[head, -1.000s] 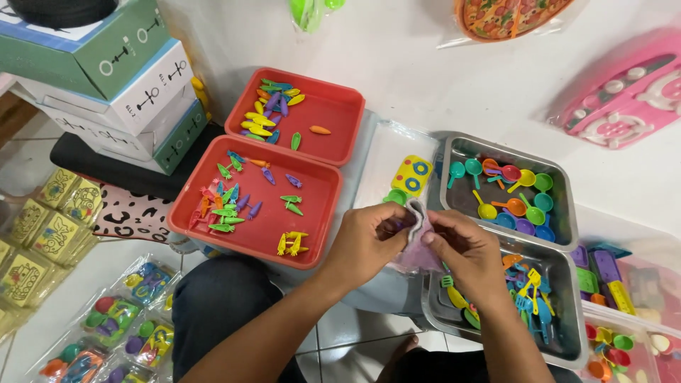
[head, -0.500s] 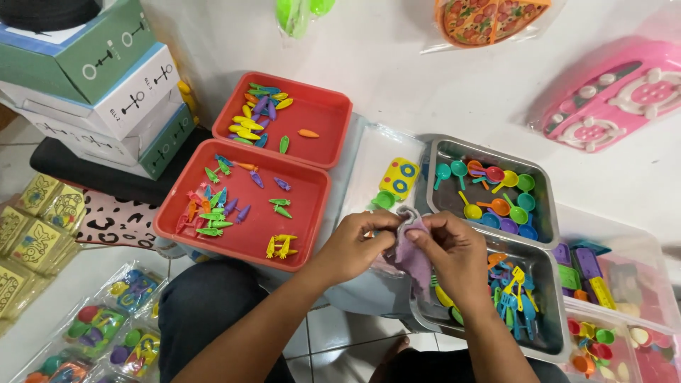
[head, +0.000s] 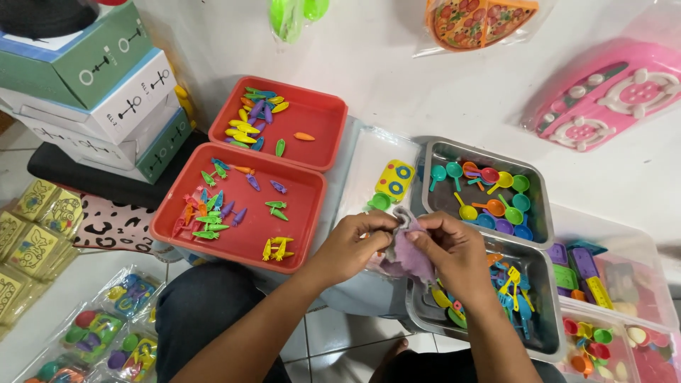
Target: Cleaning small plastic toy components with a cloth and sorting them into trays.
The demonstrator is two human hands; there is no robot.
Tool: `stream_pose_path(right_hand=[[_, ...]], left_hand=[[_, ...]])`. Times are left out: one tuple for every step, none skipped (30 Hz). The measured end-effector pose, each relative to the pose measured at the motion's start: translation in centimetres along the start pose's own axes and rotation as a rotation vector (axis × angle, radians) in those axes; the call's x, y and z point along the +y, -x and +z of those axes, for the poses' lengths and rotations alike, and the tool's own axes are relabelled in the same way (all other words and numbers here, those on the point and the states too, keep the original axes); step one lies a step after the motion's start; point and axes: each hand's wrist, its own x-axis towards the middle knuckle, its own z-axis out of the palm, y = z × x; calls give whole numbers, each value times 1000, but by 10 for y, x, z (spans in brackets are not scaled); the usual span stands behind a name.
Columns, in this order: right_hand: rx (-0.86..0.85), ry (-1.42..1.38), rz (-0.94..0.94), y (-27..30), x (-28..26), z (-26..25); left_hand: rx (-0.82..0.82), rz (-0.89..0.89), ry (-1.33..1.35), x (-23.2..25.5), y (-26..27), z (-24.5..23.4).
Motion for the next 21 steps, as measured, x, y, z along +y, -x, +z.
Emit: stream_pose_path(right_hand=[[0, 0, 0, 0, 1, -2], [-11, 10, -1, -1, 2, -4], [-22, 21, -2, -1, 3, -7], [-22, 21, -3, 0, 12, -7], [17, 2, 35, 0, 22, -7], [57, -17, 73, 1, 31, -7], [57, -17, 72, 1, 27, -3], [89, -27, 102, 1, 23, 1], [121, -38, 133, 1, 19, 4], [119, -38, 133, 1, 20, 2], [85, -62, 136, 0, 20, 0], [51, -86, 139, -1, 21, -1], [49, -86, 138, -1, 16, -1], [38, -107, 156, -1, 11, -1], [26, -128, 173, 0, 6, -1], [26, -127, 173, 0, 11, -1], [46, -143, 174, -1, 16, -2], [65, -160, 176, -1, 21, -2], [65, -160, 175, 0, 22, -1], [77, -161, 183, 0, 23, 0], [89, -163, 190, 1, 24, 2]], left_hand=[[0, 0, 0, 4, 1, 0], [0, -1, -1, 8, 1, 1], [0, -2, -1, 12, 2, 2], [0, -1, -1, 8, 2, 4], [-16, -3, -23, 4, 3, 5], [-33, -5, -46, 0, 3, 7], [-34, -4, -46, -2, 2, 6], [-36, -1, -53, -3, 1, 5], [-38, 2, -60, -5, 0, 4], [-37, 3, -60, -6, 0, 3], [-19, 6, -50, -7, 0, 2], [-2, 10, -39, -8, 0, 1], [0, 11, -40, -4, 1, 2], [11, 10, -30, -1, 2, 3], [22, 9, -20, 2, 2, 5], [22, 9, -19, 3, 2, 5], [8, 0, -25, 3, 1, 6], [-4, -9, -31, 4, 1, 6], [-4, -8, -31, 3, 1, 7], [-19, -10, -29, 2, 2, 7], [-34, -12, -28, 2, 2, 7]])
